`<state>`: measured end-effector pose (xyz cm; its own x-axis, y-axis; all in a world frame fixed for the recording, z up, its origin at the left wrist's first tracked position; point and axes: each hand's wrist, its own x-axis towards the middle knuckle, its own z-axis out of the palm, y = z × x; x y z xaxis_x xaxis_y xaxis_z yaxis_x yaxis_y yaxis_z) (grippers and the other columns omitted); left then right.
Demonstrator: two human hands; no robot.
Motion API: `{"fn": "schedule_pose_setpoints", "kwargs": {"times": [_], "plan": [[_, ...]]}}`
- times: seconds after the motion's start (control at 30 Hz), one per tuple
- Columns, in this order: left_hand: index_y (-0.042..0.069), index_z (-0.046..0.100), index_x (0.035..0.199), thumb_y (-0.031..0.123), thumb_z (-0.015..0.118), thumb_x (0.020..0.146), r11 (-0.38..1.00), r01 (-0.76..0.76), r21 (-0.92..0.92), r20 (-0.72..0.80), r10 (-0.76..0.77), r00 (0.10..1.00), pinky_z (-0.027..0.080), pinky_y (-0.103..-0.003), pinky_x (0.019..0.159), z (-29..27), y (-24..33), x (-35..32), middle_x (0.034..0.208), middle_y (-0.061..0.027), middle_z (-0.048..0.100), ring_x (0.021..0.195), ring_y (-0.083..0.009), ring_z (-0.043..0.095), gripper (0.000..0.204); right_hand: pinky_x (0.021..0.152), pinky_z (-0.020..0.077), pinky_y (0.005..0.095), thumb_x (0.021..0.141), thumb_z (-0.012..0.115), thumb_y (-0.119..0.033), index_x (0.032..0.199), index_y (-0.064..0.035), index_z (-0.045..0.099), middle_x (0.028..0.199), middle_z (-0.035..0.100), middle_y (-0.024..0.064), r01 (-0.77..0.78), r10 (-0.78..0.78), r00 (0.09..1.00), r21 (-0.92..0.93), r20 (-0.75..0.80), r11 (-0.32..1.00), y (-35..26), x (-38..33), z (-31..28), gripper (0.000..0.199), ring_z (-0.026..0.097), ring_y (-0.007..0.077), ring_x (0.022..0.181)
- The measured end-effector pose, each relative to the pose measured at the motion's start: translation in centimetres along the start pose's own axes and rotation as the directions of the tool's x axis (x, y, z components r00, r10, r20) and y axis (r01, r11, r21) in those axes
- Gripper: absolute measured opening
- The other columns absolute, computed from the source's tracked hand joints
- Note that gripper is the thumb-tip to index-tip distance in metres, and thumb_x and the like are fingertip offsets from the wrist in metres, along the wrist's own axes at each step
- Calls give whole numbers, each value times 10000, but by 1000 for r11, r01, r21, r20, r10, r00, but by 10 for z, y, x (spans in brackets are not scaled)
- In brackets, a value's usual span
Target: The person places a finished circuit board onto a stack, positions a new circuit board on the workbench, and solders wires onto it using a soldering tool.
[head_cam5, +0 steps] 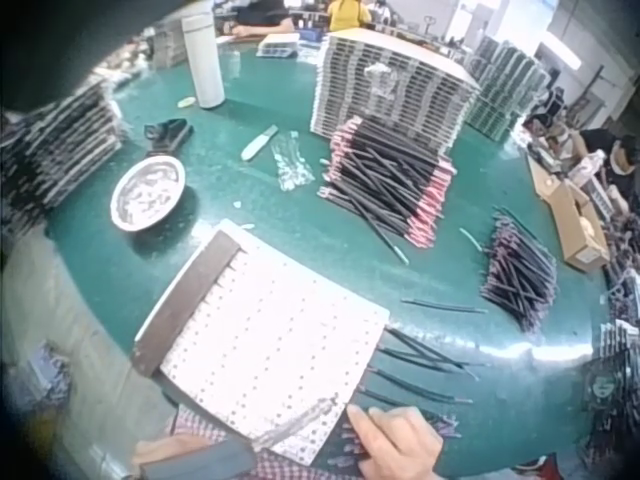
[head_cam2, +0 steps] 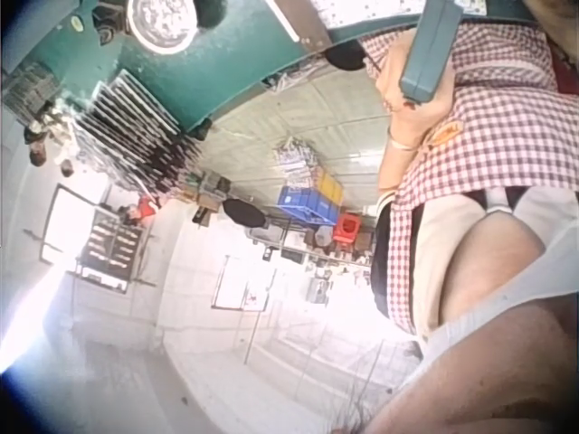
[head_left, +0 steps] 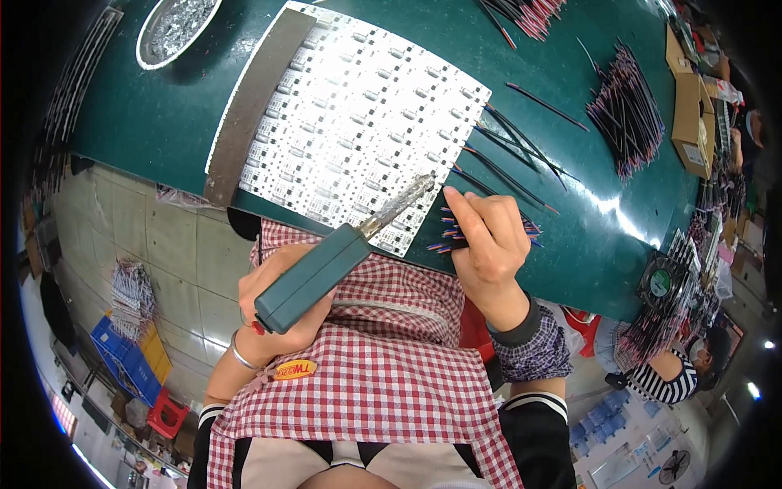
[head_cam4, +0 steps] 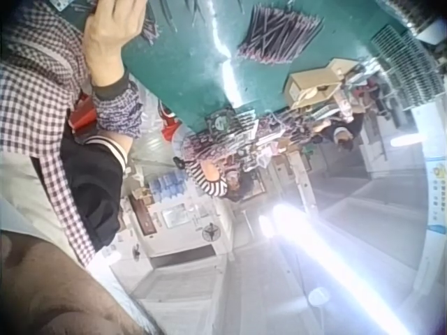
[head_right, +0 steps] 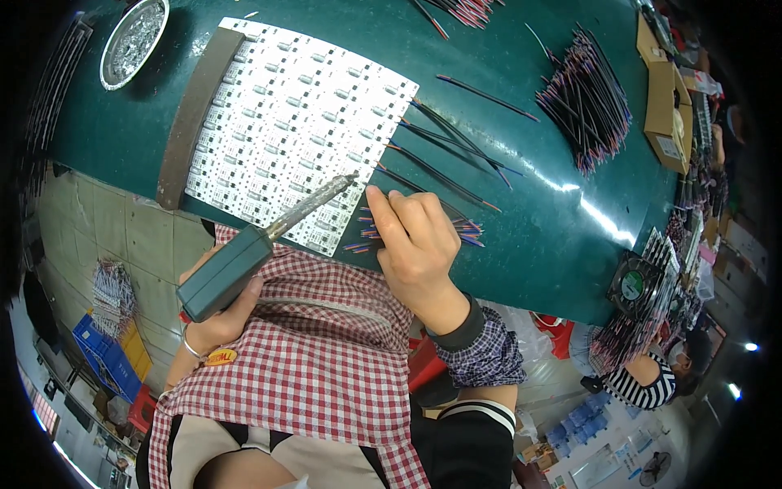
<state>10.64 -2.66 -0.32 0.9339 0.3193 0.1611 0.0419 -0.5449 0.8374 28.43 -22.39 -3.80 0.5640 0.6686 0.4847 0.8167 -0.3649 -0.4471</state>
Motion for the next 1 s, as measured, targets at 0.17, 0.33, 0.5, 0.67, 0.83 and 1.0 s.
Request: {"fn": "schedule_pose_setpoints", "kwargs": {"times": [0.17,0.33,0.5,0.67,0.83,1.0], "plan": [[-58,690,908,-69,721,654,996,73,-58,16,-72,997,566,-310,703,1,0,-2,929,-164,691,784,-285,708,255,620,496,341,500,639,83,1033,18,743,836,633,117,12,-12,1000,-24,5,1000,0,1,0,546,596,254,722],[-69,667,897,-68,708,654,990,104,-91,24,-102,994,545,-302,672,1,1,0,894,-163,680,746,-278,693,246,615,496,343,495,632,88,1027,23,741,848,632,119,15,-14,1000,-33,13,999,-1,2,0,546,594,256,721],[-57,667,858,-70,705,638,990,121,-69,6,-121,993,526,-305,623,2,4,2,840,-158,656,695,-269,668,223,609,494,343,496,626,91,1028,23,741,850,630,119,18,-18,1000,-34,18,999,-1,1,0,548,591,257,720],[-49,688,834,-64,709,619,1000,13,3,-34,-13,999,540,-325,613,2,1,-2,853,-158,666,700,-280,673,216,612,492,343,505,621,92,1022,25,740,843,621,118,11,-11,1000,-34,24,999,-3,4,-2,535,591,262,723],[-55,698,856,-65,711,619,1000,26,-8,-50,-26,998,562,-329,651,3,4,-1,879,-160,678,735,-290,691,237,607,494,346,534,615,86,1028,14,730,858,608,113,-2,2,999,-13,42,1000,1,4,-4,513,593,267,749],[-50,690,879,-73,699,637,996,72,-61,-10,-73,997,560,-321,684,3,2,-4,888,-158,681,759,-286,697,243,608,497,351,552,599,91,1025,12,723,870,599,108,-15,13,999,52,47,999,6,4,-4,496,593,273,777]]}}
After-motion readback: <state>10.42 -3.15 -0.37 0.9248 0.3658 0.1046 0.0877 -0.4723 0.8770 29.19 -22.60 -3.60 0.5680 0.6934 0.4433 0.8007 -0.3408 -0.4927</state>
